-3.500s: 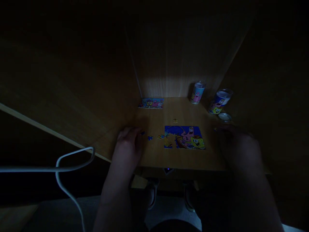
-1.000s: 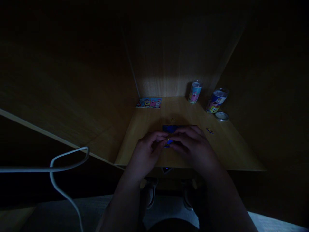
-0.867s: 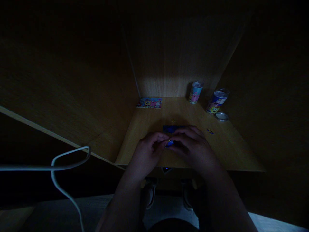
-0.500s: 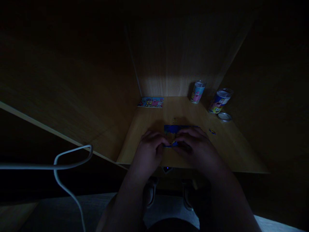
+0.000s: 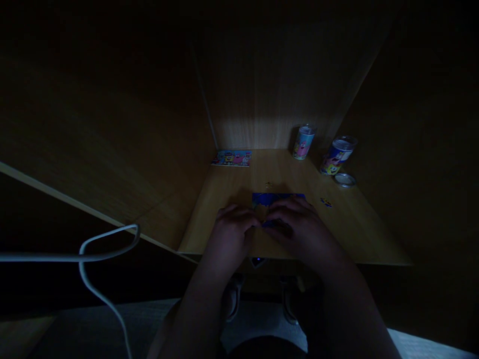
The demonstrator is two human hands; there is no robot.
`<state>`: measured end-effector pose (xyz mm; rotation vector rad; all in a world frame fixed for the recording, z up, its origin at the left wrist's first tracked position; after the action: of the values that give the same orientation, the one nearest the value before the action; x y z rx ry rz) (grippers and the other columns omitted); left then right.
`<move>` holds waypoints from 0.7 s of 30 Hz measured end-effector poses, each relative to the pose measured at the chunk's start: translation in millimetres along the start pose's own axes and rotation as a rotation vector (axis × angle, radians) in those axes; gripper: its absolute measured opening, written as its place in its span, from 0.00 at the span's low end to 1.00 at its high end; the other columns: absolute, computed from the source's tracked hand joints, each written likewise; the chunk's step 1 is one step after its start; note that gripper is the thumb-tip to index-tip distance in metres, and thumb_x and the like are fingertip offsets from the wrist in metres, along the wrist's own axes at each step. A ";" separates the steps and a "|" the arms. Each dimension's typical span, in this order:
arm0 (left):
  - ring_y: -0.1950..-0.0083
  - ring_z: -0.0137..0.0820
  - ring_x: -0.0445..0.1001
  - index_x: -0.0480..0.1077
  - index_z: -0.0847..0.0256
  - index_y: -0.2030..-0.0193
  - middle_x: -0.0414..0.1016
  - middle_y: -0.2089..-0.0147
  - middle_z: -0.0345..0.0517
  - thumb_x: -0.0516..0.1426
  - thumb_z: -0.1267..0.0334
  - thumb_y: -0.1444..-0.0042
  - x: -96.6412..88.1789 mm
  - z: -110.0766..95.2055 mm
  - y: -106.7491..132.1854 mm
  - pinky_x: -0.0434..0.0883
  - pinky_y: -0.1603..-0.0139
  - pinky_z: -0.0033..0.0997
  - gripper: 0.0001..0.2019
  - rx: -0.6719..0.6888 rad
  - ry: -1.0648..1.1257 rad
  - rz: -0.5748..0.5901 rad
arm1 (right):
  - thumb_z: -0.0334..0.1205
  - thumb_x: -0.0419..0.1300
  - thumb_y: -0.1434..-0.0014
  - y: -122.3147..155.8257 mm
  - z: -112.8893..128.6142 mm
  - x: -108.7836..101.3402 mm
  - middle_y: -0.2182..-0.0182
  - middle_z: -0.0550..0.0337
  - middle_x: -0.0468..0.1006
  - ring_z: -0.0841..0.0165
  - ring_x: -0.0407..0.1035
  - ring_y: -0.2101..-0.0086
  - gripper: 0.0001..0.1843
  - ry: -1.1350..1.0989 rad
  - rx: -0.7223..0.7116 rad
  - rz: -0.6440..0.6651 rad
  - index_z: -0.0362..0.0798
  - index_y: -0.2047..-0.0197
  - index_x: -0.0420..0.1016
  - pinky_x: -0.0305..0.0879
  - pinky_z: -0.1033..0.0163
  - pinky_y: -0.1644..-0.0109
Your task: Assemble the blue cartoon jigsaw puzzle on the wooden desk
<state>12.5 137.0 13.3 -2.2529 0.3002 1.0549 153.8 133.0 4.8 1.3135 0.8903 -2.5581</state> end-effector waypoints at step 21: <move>0.55 0.39 0.77 0.81 0.54 0.63 0.85 0.60 0.39 0.59 0.86 0.45 1.3 0.1 0.6 0.71 0.49 0.43 0.19 0.010 -0.010 0.014 | 0.38 0.69 0.35 -2.4 2.1 3.7 0.55 0.58 0.84 0.61 0.75 0.52 0.02 -0.027 -0.022 0.005 0.55 0.61 0.84 0.69 0.50 0.45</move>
<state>13.0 136.7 12.0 -2.2393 0.3171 1.0696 149.1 134.4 3.9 1.2705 0.9067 -2.5483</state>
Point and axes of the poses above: each hand's wrist, its own y-axis away from the middle knuckle, its own x-axis out of the palm, z = x × y, the point moved 10 cm from there along -y, towards the middle knuckle
